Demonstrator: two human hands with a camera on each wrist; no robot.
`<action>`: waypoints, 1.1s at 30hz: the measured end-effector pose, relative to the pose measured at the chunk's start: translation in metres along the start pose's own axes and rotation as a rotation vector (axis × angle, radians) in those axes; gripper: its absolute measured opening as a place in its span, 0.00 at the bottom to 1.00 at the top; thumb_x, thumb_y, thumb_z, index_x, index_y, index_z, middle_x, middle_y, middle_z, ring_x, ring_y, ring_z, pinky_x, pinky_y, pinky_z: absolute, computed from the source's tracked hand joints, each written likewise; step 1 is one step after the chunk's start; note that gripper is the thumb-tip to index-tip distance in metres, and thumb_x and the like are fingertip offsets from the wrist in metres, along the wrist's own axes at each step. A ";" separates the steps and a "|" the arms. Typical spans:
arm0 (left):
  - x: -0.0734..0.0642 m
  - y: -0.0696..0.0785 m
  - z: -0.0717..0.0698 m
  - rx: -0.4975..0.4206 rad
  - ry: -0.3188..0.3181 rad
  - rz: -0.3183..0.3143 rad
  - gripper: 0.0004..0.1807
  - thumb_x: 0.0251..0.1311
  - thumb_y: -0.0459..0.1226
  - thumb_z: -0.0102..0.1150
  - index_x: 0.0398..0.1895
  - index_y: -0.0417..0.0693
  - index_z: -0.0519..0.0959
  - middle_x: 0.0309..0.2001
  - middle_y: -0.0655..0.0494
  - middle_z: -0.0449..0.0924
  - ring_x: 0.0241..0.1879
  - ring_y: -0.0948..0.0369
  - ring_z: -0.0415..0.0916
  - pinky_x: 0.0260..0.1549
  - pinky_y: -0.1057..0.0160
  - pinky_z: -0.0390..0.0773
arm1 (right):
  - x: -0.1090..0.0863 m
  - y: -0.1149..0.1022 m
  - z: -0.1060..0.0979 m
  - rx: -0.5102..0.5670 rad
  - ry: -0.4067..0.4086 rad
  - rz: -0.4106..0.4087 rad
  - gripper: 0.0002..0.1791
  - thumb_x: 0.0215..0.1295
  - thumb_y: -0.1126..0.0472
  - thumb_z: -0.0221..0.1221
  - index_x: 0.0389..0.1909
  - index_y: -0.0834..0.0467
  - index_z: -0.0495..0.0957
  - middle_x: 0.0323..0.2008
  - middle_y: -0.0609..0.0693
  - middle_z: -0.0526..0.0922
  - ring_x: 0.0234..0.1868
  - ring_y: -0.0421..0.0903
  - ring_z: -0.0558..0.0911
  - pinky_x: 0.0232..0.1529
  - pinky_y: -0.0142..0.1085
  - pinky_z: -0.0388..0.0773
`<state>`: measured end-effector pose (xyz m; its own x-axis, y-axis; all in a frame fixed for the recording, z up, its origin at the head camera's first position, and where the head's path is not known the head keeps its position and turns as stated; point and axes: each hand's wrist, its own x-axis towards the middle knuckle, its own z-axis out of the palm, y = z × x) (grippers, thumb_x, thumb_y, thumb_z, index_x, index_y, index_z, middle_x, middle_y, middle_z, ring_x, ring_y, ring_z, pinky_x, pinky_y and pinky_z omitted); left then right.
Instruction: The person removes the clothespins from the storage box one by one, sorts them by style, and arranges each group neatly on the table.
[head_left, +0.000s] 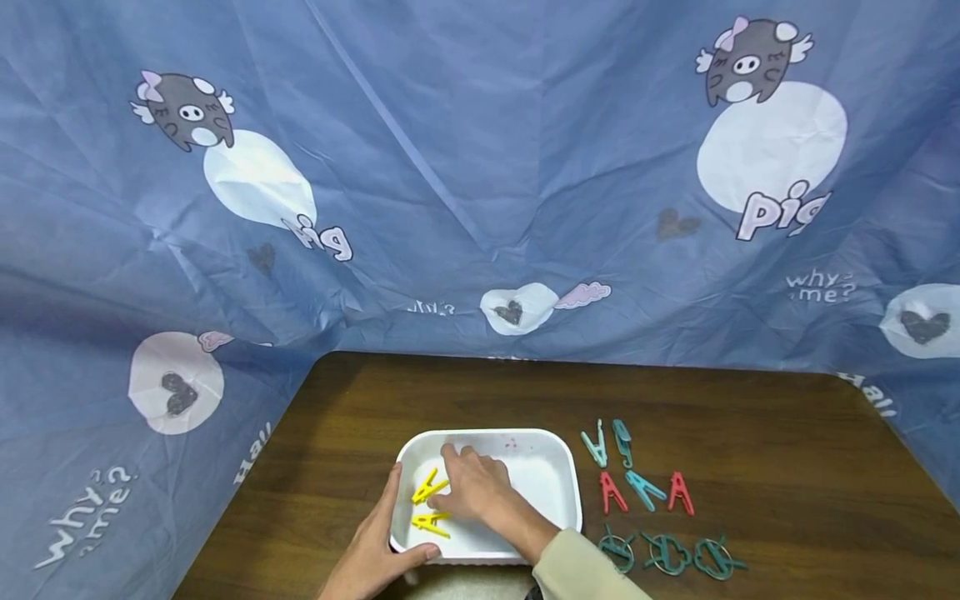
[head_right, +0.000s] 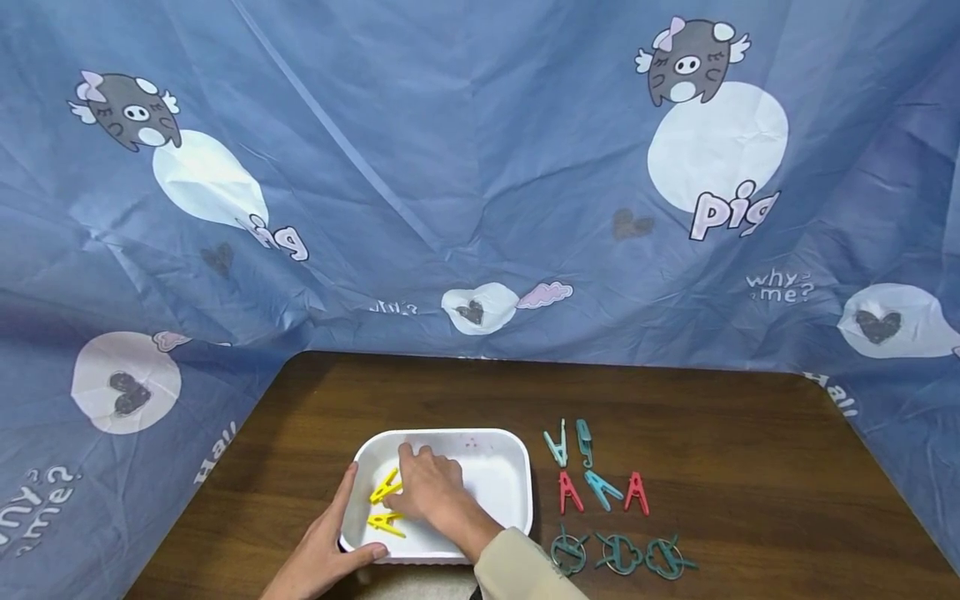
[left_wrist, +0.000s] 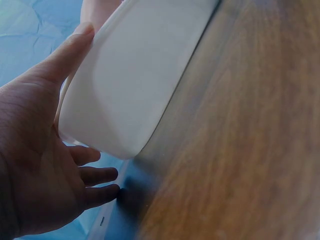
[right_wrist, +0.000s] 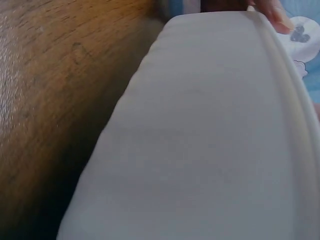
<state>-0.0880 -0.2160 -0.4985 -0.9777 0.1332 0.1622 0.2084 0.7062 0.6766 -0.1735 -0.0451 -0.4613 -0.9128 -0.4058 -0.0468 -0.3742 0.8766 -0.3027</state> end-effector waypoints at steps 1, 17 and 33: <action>0.000 0.000 0.000 0.002 0.001 0.000 0.65 0.45 0.50 0.78 0.80 0.41 0.46 0.76 0.36 0.58 0.70 0.40 0.66 0.64 0.47 0.74 | 0.000 -0.001 0.001 -0.003 -0.001 0.000 0.33 0.50 0.38 0.71 0.50 0.53 0.74 0.36 0.53 0.81 0.32 0.55 0.84 0.34 0.45 0.79; 0.000 0.000 -0.001 0.009 0.002 -0.001 0.65 0.45 0.50 0.78 0.80 0.41 0.46 0.75 0.34 0.61 0.67 0.41 0.69 0.61 0.51 0.77 | 0.003 -0.020 0.017 -0.096 0.006 0.061 0.45 0.46 0.34 0.72 0.58 0.60 0.74 0.39 0.54 0.78 0.34 0.52 0.83 0.34 0.43 0.78; 0.001 -0.001 0.000 -0.016 -0.020 -0.012 0.65 0.47 0.51 0.77 0.81 0.42 0.44 0.77 0.35 0.57 0.69 0.42 0.66 0.63 0.51 0.75 | 0.004 -0.024 0.023 -0.097 0.050 0.063 0.43 0.49 0.34 0.70 0.57 0.61 0.75 0.39 0.55 0.78 0.33 0.53 0.83 0.33 0.43 0.79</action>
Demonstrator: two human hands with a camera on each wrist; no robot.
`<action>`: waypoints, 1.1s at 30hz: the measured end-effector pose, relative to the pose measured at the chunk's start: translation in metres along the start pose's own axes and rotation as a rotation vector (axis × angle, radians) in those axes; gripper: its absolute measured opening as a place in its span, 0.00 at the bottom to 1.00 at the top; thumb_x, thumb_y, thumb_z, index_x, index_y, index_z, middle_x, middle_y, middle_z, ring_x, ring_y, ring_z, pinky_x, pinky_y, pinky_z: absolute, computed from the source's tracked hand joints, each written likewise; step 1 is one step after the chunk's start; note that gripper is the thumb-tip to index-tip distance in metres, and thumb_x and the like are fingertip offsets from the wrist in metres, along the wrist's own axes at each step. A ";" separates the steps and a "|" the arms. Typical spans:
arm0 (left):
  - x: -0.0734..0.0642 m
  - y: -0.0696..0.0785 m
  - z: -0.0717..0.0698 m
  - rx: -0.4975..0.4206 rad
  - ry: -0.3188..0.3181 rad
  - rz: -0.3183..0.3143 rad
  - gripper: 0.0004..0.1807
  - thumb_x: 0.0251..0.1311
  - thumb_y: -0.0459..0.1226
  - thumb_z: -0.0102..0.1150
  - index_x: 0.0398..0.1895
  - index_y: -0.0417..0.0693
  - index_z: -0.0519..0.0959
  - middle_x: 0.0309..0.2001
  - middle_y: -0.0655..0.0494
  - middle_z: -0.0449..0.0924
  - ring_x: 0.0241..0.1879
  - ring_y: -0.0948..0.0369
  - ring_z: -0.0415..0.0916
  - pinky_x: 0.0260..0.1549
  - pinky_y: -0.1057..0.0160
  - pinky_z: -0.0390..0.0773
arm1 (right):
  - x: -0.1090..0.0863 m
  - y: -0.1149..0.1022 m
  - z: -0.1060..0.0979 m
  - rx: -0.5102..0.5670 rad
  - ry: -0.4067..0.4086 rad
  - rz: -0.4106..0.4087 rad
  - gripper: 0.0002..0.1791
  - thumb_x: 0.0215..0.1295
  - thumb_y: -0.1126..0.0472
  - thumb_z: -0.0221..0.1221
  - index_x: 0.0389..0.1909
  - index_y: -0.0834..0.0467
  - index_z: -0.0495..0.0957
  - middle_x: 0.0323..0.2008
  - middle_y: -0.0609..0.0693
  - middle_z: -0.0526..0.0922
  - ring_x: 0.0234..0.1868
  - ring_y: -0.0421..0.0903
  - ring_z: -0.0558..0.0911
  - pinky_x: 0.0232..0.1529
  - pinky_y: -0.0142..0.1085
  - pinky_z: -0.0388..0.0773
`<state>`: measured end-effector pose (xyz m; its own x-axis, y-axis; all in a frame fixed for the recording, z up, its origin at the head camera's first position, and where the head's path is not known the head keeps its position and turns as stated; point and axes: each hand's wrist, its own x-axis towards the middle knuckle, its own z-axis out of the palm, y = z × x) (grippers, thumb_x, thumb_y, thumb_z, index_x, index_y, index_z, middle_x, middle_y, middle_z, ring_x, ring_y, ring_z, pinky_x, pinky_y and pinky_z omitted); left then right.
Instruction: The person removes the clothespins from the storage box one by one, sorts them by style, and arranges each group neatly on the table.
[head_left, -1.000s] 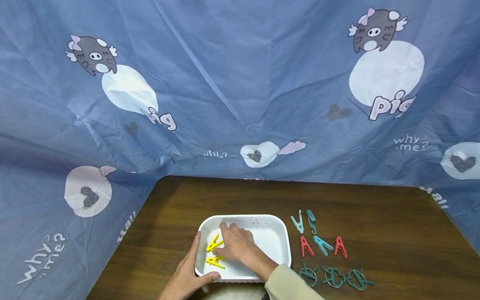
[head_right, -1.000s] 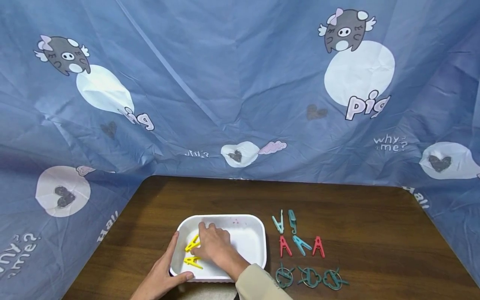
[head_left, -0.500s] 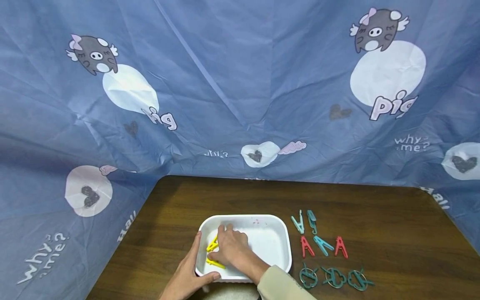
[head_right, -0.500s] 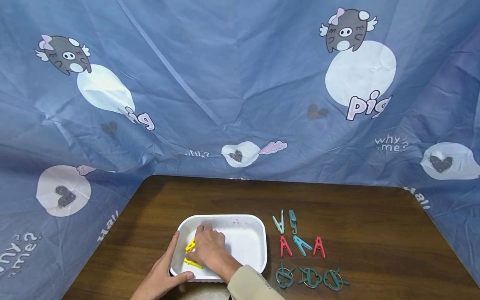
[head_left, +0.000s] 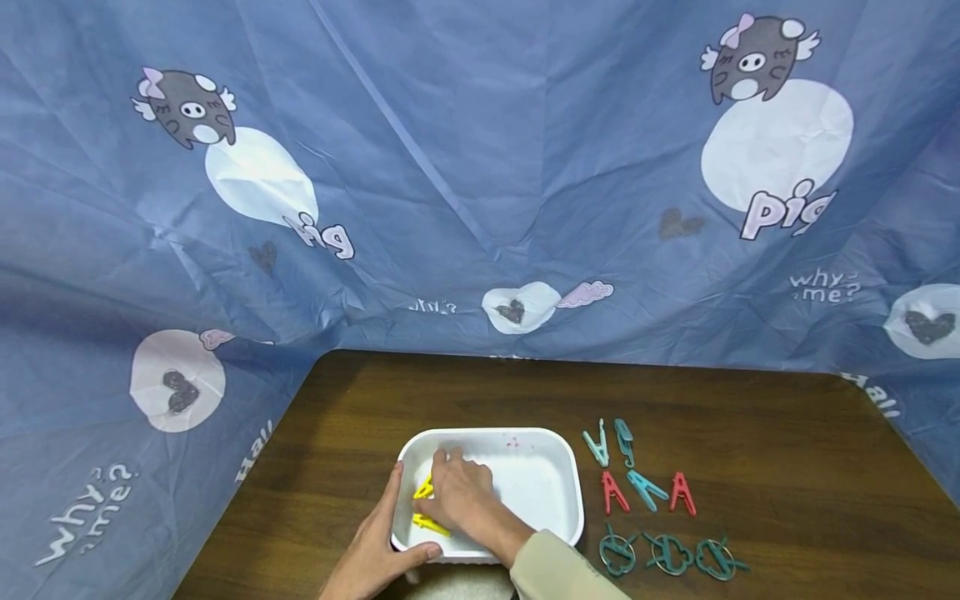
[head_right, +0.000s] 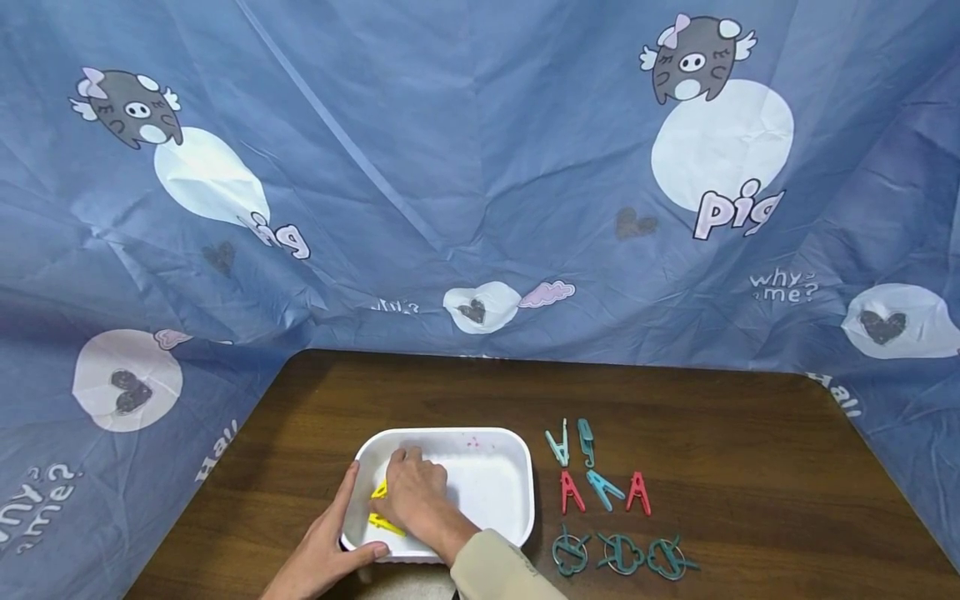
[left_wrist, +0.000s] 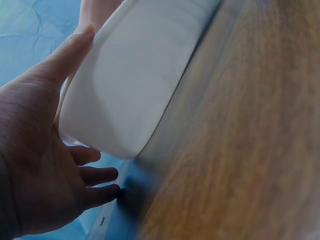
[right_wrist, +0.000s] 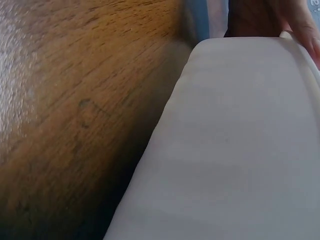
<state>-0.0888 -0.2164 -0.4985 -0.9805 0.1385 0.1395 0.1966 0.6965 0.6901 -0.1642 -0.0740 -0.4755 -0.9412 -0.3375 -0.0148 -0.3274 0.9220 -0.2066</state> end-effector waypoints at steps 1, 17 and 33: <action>0.000 0.000 0.000 -0.001 -0.001 0.000 0.65 0.47 0.51 0.77 0.81 0.41 0.44 0.77 0.35 0.56 0.70 0.41 0.66 0.63 0.51 0.75 | 0.000 0.000 0.000 0.001 0.001 0.001 0.43 0.49 0.34 0.70 0.58 0.61 0.75 0.39 0.55 0.79 0.33 0.53 0.83 0.34 0.43 0.79; 0.001 0.000 0.000 0.012 0.012 0.010 0.64 0.46 0.50 0.77 0.80 0.40 0.46 0.76 0.34 0.58 0.67 0.42 0.69 0.61 0.52 0.76 | 0.001 -0.006 0.009 -0.028 0.043 0.006 0.41 0.50 0.35 0.70 0.56 0.62 0.77 0.40 0.54 0.78 0.31 0.52 0.84 0.30 0.42 0.78; 0.000 0.001 -0.001 0.006 -0.005 0.004 0.65 0.47 0.51 0.76 0.81 0.41 0.45 0.76 0.35 0.58 0.67 0.43 0.69 0.61 0.54 0.76 | 0.000 -0.008 0.009 -0.048 0.055 0.015 0.38 0.49 0.33 0.68 0.47 0.61 0.80 0.35 0.53 0.77 0.28 0.50 0.82 0.28 0.41 0.77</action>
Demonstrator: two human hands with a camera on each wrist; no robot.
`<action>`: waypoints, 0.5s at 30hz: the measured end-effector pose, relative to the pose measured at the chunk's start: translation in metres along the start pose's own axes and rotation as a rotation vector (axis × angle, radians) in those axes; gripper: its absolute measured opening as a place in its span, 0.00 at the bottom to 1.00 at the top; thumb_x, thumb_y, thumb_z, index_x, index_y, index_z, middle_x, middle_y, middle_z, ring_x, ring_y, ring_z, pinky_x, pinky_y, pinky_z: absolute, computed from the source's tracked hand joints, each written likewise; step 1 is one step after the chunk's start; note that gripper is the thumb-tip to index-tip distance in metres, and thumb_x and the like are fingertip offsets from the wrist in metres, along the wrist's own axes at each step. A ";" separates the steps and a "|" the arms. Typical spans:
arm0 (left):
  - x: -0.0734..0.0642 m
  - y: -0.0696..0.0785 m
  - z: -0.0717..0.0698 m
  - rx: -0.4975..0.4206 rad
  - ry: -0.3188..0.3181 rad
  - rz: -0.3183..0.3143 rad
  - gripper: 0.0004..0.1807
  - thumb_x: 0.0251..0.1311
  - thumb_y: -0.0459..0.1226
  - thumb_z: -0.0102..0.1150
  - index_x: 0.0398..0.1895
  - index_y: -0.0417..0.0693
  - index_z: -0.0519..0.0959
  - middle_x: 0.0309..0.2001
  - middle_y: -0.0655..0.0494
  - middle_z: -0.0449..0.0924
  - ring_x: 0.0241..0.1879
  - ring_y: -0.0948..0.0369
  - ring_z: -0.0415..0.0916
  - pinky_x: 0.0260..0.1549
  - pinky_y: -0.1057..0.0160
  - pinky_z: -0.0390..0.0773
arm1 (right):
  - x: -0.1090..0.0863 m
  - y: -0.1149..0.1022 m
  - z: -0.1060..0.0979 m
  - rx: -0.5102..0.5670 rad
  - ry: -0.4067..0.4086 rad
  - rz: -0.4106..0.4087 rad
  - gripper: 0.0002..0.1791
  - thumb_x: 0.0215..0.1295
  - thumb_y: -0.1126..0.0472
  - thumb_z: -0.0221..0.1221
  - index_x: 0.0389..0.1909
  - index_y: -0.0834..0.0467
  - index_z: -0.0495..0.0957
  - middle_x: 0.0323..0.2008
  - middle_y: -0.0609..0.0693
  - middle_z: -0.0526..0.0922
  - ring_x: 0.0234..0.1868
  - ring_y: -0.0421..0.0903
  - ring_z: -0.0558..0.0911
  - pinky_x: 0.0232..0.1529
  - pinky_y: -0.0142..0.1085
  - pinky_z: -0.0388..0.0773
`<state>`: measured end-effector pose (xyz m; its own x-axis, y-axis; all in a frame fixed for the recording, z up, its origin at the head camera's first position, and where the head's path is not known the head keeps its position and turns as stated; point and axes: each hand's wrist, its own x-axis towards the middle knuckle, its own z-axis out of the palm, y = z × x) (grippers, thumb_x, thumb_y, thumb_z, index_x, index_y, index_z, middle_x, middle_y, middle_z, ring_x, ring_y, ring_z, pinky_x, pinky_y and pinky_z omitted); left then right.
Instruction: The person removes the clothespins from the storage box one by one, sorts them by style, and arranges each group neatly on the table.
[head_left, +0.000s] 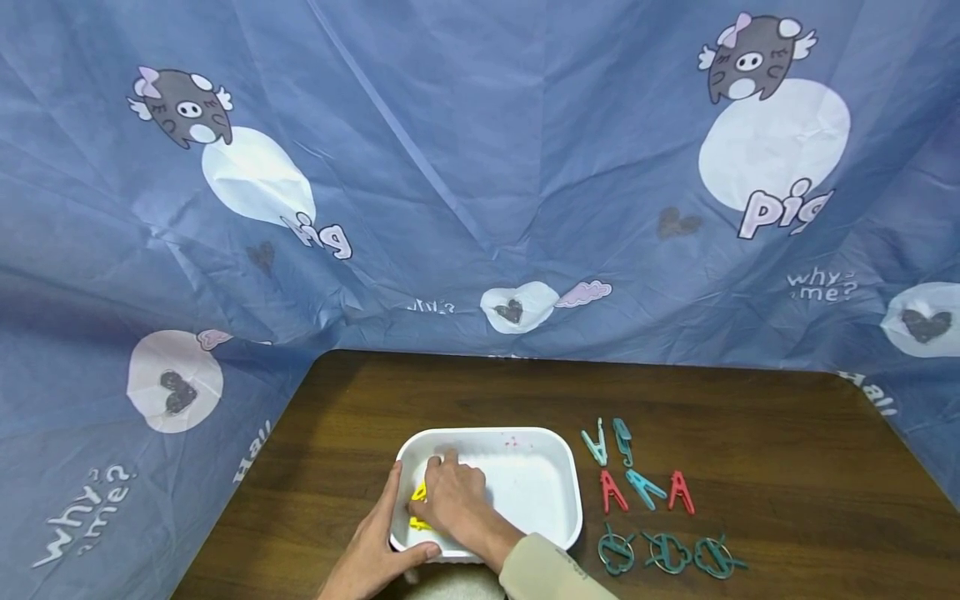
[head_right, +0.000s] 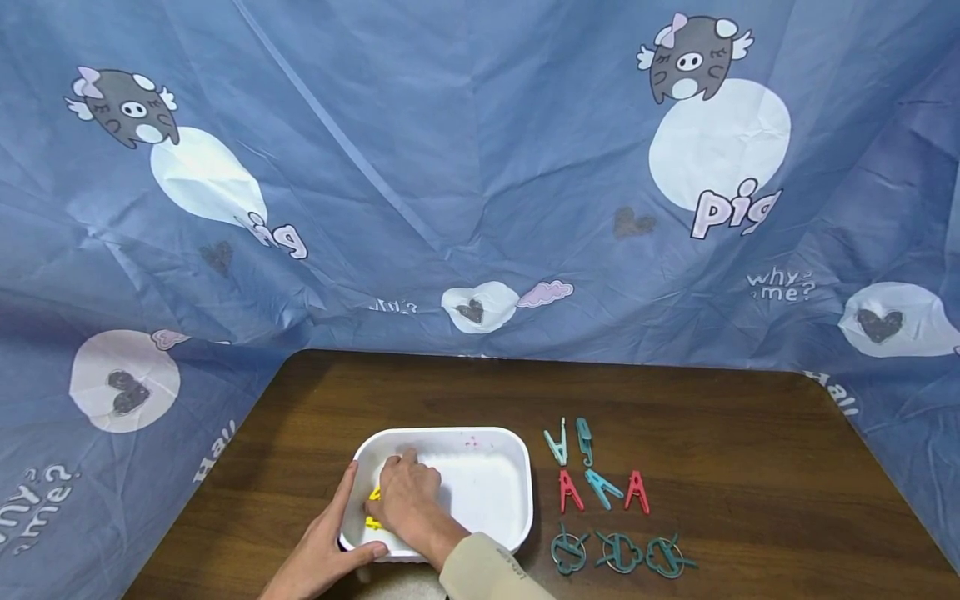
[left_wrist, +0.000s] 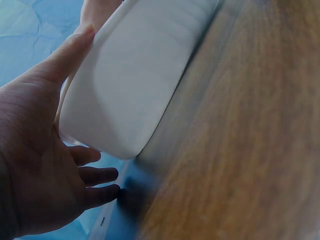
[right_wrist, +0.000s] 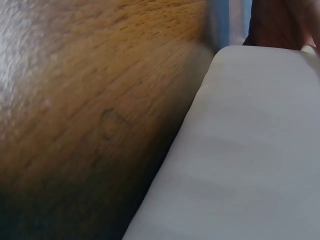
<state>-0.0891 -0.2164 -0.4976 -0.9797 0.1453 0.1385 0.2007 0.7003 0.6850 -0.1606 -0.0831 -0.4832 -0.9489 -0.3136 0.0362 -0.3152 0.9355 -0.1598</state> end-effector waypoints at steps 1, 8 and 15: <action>0.000 0.000 0.000 0.001 0.002 0.003 0.65 0.47 0.51 0.76 0.81 0.41 0.45 0.76 0.35 0.58 0.67 0.43 0.69 0.61 0.54 0.76 | 0.000 0.000 0.000 -0.001 0.000 0.001 0.37 0.49 0.33 0.68 0.46 0.61 0.80 0.35 0.53 0.77 0.28 0.50 0.82 0.28 0.41 0.77; 0.000 0.000 0.000 0.009 0.013 0.010 0.65 0.46 0.51 0.77 0.80 0.40 0.45 0.76 0.35 0.58 0.68 0.42 0.69 0.62 0.50 0.76 | 0.001 0.000 -0.001 0.030 -0.005 -0.002 0.33 0.50 0.36 0.69 0.43 0.60 0.79 0.35 0.54 0.77 0.28 0.51 0.81 0.30 0.42 0.76; 0.001 0.001 0.000 0.012 -0.008 -0.030 0.65 0.47 0.51 0.76 0.81 0.42 0.44 0.77 0.35 0.57 0.69 0.41 0.67 0.62 0.43 0.75 | 0.001 0.001 0.000 0.049 0.012 -0.012 0.30 0.46 0.37 0.70 0.40 0.57 0.78 0.33 0.52 0.76 0.27 0.50 0.80 0.28 0.42 0.75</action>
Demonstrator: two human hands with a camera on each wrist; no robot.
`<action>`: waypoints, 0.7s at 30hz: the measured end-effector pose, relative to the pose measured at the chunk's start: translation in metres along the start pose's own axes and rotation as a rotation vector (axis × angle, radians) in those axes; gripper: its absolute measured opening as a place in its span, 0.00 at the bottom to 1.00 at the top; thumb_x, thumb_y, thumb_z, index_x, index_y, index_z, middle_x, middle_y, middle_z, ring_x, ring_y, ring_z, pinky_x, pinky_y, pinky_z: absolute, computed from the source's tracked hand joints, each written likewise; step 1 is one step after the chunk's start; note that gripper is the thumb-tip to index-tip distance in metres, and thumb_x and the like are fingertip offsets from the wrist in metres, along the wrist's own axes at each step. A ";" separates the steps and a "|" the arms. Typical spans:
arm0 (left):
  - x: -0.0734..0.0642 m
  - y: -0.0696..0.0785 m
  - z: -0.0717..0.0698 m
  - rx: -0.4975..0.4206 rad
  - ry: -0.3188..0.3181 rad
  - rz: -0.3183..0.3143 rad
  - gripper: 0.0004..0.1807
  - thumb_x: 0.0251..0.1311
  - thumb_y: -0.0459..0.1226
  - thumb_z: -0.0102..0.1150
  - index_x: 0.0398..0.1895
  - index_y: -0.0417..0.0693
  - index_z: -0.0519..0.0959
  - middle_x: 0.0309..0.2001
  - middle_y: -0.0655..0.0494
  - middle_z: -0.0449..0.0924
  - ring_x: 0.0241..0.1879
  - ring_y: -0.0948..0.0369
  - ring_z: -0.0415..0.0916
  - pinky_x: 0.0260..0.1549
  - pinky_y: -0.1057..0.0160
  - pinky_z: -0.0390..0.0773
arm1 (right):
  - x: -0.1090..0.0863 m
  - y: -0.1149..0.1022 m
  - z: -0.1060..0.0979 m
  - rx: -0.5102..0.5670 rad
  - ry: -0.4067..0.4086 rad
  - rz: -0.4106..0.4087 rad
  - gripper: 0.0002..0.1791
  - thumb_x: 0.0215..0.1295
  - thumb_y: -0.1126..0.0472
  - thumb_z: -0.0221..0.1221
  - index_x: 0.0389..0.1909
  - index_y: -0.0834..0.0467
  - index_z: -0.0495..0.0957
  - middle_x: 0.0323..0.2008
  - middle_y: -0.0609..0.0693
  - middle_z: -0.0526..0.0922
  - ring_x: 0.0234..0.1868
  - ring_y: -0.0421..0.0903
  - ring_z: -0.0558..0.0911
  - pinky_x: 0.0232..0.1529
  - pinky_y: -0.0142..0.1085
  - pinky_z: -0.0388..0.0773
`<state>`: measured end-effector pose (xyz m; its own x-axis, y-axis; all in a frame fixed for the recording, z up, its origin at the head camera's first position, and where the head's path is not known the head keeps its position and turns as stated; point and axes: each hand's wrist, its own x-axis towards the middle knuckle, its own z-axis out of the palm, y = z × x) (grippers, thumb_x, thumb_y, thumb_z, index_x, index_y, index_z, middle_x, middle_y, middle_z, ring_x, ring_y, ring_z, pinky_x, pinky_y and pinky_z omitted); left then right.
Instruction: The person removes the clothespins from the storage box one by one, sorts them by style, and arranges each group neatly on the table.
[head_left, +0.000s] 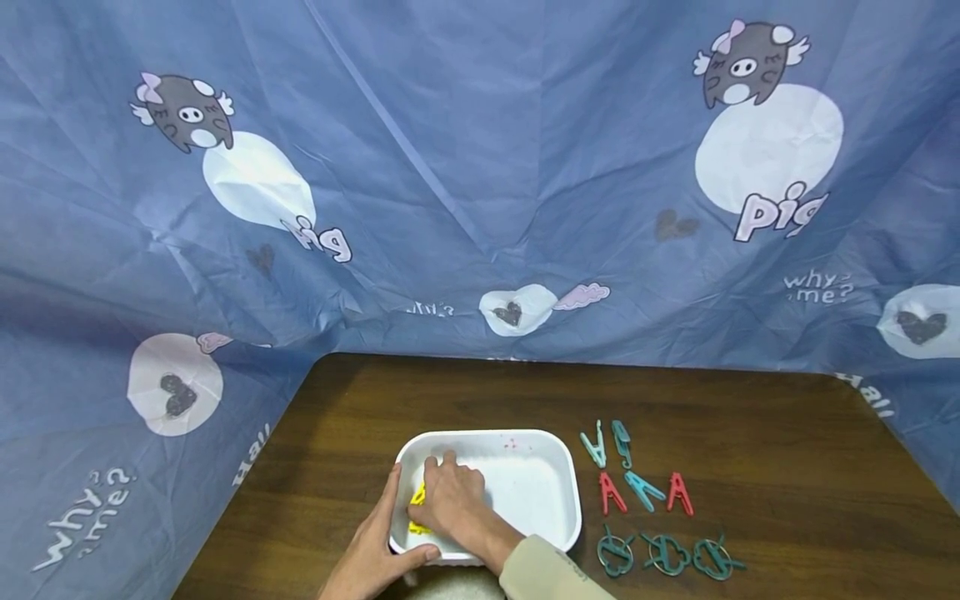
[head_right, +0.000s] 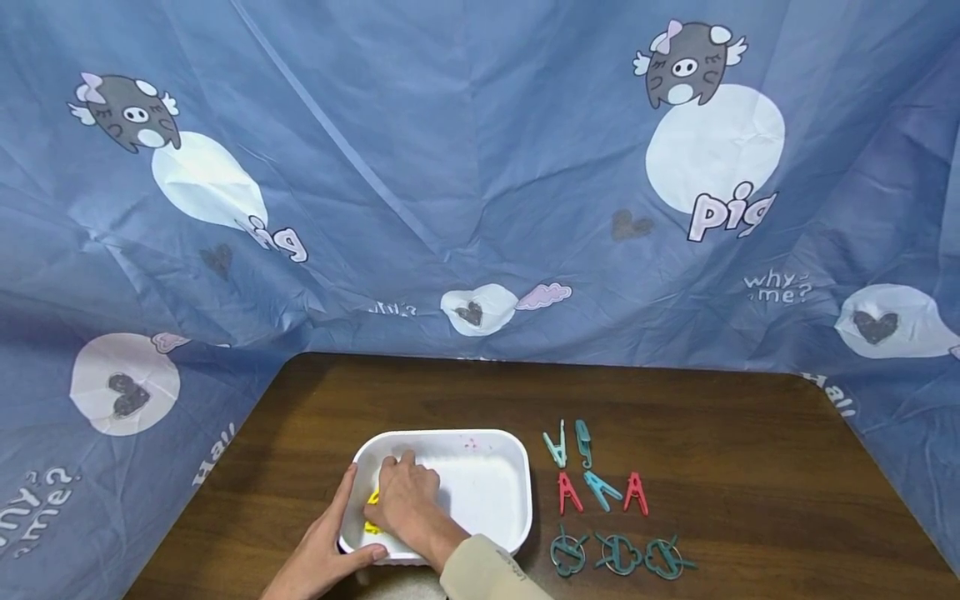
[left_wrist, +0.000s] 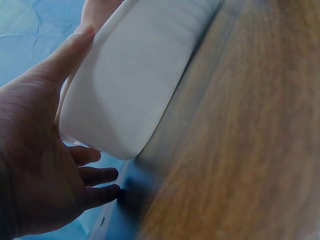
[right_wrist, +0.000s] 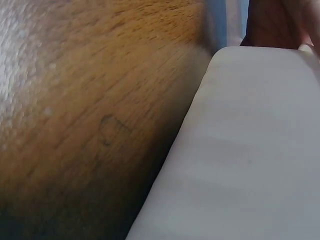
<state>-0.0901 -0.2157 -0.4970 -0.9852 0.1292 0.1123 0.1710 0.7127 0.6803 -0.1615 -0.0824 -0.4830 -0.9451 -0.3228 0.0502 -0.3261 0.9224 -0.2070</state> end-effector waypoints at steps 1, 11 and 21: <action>0.000 0.000 0.000 -0.002 -0.003 -0.004 0.65 0.47 0.51 0.76 0.81 0.42 0.44 0.77 0.35 0.57 0.69 0.41 0.67 0.62 0.43 0.75 | 0.000 0.000 0.000 0.003 0.001 0.001 0.30 0.46 0.37 0.71 0.40 0.57 0.78 0.33 0.52 0.76 0.27 0.50 0.80 0.28 0.42 0.75; -0.002 -0.003 0.001 -0.005 0.004 0.015 0.65 0.47 0.50 0.77 0.81 0.41 0.44 0.75 0.34 0.59 0.67 0.43 0.69 0.61 0.49 0.76 | -0.002 0.005 -0.003 0.033 0.005 -0.004 0.28 0.42 0.40 0.71 0.38 0.55 0.79 0.33 0.51 0.76 0.26 0.50 0.79 0.29 0.42 0.76; -0.001 -0.002 0.002 0.006 0.042 0.040 0.65 0.45 0.49 0.78 0.80 0.39 0.46 0.74 0.34 0.61 0.66 0.42 0.71 0.60 0.55 0.78 | -0.002 0.021 -0.017 0.091 0.008 -0.012 0.29 0.43 0.40 0.71 0.41 0.55 0.80 0.34 0.53 0.79 0.28 0.52 0.81 0.30 0.45 0.76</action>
<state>-0.0891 -0.2159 -0.5000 -0.9769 0.1288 0.1703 0.2107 0.7115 0.6703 -0.1667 -0.0584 -0.4710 -0.9413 -0.3319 0.0614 -0.3348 0.8951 -0.2944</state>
